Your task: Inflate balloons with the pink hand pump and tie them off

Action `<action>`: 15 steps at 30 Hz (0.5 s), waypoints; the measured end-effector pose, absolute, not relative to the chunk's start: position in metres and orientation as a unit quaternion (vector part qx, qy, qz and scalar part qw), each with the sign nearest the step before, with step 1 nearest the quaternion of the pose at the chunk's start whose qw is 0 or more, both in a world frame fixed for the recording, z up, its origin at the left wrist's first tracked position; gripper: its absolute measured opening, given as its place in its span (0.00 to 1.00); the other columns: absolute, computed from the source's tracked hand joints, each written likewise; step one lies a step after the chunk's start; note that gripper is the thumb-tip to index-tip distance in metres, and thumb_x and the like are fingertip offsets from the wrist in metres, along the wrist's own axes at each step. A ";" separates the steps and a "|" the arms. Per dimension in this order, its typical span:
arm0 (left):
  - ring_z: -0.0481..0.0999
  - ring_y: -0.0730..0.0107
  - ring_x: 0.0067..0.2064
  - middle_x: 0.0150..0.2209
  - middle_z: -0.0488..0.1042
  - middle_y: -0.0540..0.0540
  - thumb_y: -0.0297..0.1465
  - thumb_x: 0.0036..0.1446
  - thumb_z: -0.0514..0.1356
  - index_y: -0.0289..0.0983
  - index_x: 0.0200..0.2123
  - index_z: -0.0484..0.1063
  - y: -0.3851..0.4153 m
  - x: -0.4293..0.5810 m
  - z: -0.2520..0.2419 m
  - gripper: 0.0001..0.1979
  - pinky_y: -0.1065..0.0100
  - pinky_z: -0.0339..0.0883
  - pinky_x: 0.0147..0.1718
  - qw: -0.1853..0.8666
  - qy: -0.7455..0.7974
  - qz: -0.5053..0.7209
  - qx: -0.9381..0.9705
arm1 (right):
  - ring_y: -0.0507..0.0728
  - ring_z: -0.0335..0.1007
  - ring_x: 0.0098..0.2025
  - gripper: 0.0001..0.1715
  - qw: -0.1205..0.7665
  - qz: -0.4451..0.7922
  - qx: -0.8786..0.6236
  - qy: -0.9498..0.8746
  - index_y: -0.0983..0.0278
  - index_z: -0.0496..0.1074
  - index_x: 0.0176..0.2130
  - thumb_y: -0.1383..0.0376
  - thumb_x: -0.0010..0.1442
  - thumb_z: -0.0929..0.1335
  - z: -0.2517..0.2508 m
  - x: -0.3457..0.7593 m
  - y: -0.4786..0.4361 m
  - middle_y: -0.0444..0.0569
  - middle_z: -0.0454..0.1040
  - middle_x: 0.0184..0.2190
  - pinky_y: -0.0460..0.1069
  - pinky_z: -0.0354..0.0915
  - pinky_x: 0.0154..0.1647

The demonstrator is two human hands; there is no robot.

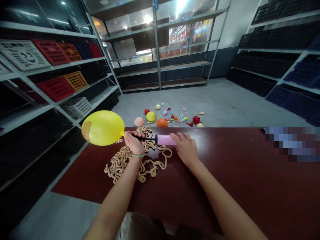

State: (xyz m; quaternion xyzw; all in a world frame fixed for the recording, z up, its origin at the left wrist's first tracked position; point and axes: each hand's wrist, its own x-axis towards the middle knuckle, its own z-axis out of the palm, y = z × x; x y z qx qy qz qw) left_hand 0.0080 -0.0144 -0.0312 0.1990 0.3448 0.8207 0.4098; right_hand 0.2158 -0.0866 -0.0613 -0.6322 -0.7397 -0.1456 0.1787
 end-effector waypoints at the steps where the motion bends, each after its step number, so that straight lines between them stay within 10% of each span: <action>1: 0.61 0.76 0.20 0.22 0.58 0.56 0.41 0.66 0.49 0.41 0.36 0.55 -0.013 0.004 -0.030 0.11 0.70 0.60 0.19 0.403 0.345 0.826 0.193 | 0.61 0.59 0.56 0.30 0.182 -0.156 -0.638 -0.732 0.55 0.62 0.62 0.70 0.61 0.64 -0.062 0.226 -0.085 0.48 0.70 0.56 0.53 0.60 0.47; 15: 0.62 0.76 0.20 0.22 0.60 0.55 0.41 0.67 0.49 0.40 0.33 0.57 -0.033 0.020 -0.030 0.12 0.70 0.60 0.20 0.396 0.338 0.829 0.203 | 0.64 0.60 0.53 0.30 0.138 -0.135 -0.660 -0.726 0.61 0.60 0.63 0.70 0.62 0.62 -0.056 0.174 -0.100 0.56 0.69 0.56 0.54 0.61 0.41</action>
